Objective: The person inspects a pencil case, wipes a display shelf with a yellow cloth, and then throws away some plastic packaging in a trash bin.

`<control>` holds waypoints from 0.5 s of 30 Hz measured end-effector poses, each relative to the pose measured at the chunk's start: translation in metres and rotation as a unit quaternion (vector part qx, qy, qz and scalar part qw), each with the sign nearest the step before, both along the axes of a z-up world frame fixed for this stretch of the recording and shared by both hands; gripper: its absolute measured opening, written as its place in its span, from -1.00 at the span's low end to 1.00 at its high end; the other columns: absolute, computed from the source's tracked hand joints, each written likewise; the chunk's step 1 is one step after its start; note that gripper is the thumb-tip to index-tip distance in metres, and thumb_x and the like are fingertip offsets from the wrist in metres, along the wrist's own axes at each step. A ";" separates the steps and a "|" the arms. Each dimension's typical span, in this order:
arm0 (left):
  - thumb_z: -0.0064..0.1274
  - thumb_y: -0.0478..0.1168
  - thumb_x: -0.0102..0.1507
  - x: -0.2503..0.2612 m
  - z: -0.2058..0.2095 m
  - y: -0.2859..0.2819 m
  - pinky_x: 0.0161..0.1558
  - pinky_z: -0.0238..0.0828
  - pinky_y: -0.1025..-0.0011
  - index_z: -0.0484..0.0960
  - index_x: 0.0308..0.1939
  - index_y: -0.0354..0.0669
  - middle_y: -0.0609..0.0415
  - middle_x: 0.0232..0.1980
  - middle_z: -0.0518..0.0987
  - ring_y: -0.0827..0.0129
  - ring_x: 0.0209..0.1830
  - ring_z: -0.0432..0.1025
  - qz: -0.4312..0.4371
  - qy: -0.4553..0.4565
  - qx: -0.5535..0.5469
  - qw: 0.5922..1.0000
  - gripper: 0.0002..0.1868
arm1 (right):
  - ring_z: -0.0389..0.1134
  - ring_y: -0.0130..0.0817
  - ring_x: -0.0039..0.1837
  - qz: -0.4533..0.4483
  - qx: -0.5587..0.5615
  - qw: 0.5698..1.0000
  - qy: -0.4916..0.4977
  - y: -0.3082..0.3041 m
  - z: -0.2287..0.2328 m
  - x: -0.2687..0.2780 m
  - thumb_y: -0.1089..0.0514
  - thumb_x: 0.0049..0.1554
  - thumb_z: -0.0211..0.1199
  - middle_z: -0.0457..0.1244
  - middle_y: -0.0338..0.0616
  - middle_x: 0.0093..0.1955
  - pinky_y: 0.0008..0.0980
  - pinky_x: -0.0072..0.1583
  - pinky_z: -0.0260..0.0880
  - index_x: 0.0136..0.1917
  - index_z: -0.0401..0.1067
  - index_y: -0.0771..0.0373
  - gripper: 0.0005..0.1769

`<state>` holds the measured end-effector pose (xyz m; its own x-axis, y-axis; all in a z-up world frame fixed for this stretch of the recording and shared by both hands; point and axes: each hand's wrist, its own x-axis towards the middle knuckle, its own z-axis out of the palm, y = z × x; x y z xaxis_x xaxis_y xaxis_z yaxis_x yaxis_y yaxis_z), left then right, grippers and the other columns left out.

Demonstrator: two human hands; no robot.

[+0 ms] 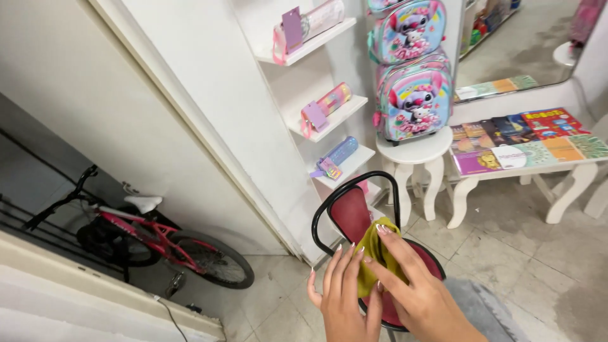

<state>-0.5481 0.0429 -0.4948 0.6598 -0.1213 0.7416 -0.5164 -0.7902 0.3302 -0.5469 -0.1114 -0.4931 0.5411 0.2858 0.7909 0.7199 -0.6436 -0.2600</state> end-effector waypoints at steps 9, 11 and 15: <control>-0.02 0.05 0.29 -0.041 -0.010 -0.034 0.30 -0.04 0.22 0.61 0.18 0.09 0.31 0.05 0.69 0.50 -0.03 0.56 -0.076 -0.013 -0.082 0.994 -0.59 | 0.05 0.45 0.58 -0.020 -0.024 0.999 -0.034 -0.036 0.005 -0.067 0.41 0.26 -0.09 -0.06 0.46 0.55 0.23 0.49 0.26 0.35 0.30 0.31 -0.59; -0.05 0.09 0.32 -0.054 -0.006 -0.063 0.24 0.08 0.30 0.65 0.11 0.08 0.34 -0.01 0.71 0.53 -0.11 0.58 -0.097 -0.021 -0.111 0.989 -0.61 | 0.08 0.45 0.56 -0.043 -0.032 0.997 -0.047 -0.059 0.015 -0.094 0.38 0.29 -0.08 -0.04 0.48 0.54 0.26 0.49 0.27 0.31 0.30 0.32 -0.66; 0.08 -0.09 0.34 -0.091 0.014 -0.124 0.22 0.22 0.18 0.60 0.13 -0.07 0.17 0.01 0.69 0.29 -0.08 0.56 -0.308 0.031 -0.136 0.941 -0.69 | 0.08 0.37 0.60 -0.204 -0.013 0.978 -0.043 -0.101 0.029 -0.177 0.34 0.28 -0.04 0.02 0.35 0.56 0.15 0.53 0.23 0.28 0.35 0.33 -0.68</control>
